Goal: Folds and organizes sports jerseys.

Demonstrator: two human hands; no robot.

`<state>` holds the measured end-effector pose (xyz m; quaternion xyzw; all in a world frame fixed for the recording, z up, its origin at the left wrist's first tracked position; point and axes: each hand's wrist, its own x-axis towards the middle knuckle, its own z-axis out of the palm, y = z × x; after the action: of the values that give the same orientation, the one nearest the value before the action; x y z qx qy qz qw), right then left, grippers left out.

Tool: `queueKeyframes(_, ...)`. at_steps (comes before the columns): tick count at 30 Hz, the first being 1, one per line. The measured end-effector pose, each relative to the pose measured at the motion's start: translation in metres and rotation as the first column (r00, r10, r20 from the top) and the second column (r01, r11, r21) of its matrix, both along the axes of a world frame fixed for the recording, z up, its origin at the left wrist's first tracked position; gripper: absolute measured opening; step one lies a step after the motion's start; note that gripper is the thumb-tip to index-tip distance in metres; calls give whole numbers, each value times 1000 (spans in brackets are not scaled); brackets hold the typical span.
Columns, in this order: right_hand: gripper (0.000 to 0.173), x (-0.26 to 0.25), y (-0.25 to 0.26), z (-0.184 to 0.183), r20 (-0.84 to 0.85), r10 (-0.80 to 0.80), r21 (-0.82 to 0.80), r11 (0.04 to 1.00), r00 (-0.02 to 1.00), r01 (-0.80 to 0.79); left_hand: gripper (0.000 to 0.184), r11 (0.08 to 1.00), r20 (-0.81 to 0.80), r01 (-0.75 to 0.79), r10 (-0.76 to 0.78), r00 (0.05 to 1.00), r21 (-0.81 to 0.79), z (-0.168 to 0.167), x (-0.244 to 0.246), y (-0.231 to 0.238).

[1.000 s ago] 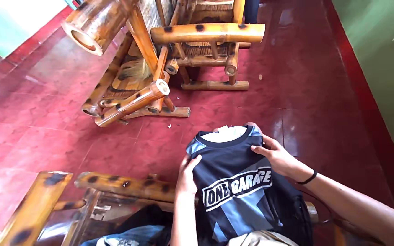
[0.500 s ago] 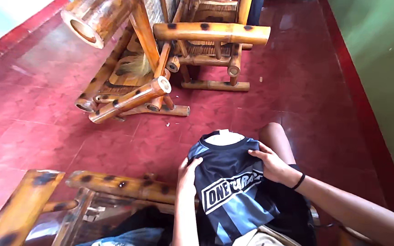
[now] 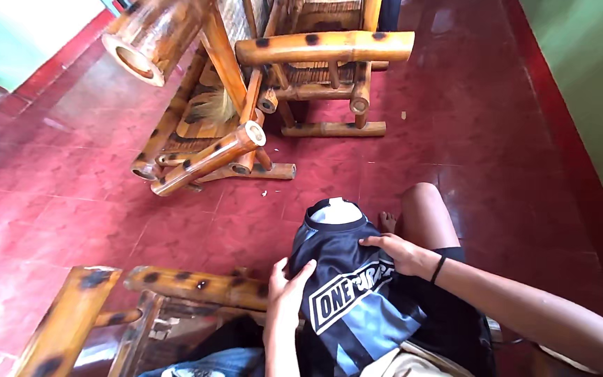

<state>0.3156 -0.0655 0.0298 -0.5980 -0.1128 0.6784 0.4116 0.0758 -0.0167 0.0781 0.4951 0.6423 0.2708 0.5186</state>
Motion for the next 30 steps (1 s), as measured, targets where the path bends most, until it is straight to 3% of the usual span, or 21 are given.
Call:
queueKeyframes(2,37,-2,2,2,-45,26,-3,1000,999,-26,80,999,-51,-12,11,999,-30,6,-4,-9)
queueKeyframes(3,33,-4,3,3,-71,30,-7,1000,997,-31,76,999,-45,-13,11,999,-52,9,-6,-13)
queueKeyframes(7,20,-4,6,7,-174,86,39,996,981,-80,37,990,117,-3,20,993,-143,14,-14,-26)
queueKeyframes(10,15,-4,8,13,-229,146,158,981,963,-111,18,995,213,-1,22,977,-98,12,-20,-34)
queueKeyframes(12,15,-7,9,13,-265,155,203,974,952,-102,17,998,242,-34,48,969,-60,10,-18,-35)
queueKeyframes(15,18,-11,11,15,-285,118,249,967,951,-46,30,988,351,-117,147,925,-104,12,-9,-31)
queueKeyframes(18,23,-14,16,31,-274,101,301,953,956,-14,34,969,495,-164,236,836,-183,12,-1,-25)
queueKeyframes(21,27,-18,25,49,-318,116,357,934,941,5,22,969,648,-190,248,720,-159,7,3,-16)
queueKeyframes(24,26,-28,34,67,-348,147,431,902,926,19,38,998,898,-69,17,439,15,-14,0,3)
queueKeyframes(26,24,-34,39,80,-382,152,486,872,912,58,34,987,945,-57,-127,300,151,-14,0,15)
queueKeyframes(27,23,-36,39,87,-408,157,512,855,899,83,31,979,949,-69,-165,269,190,-6,-1,17)
queueKeyframes(30,19,-40,34,97,-445,194,558,823,874,101,30,959,921,-103,-217,324,263,33,-12,10)
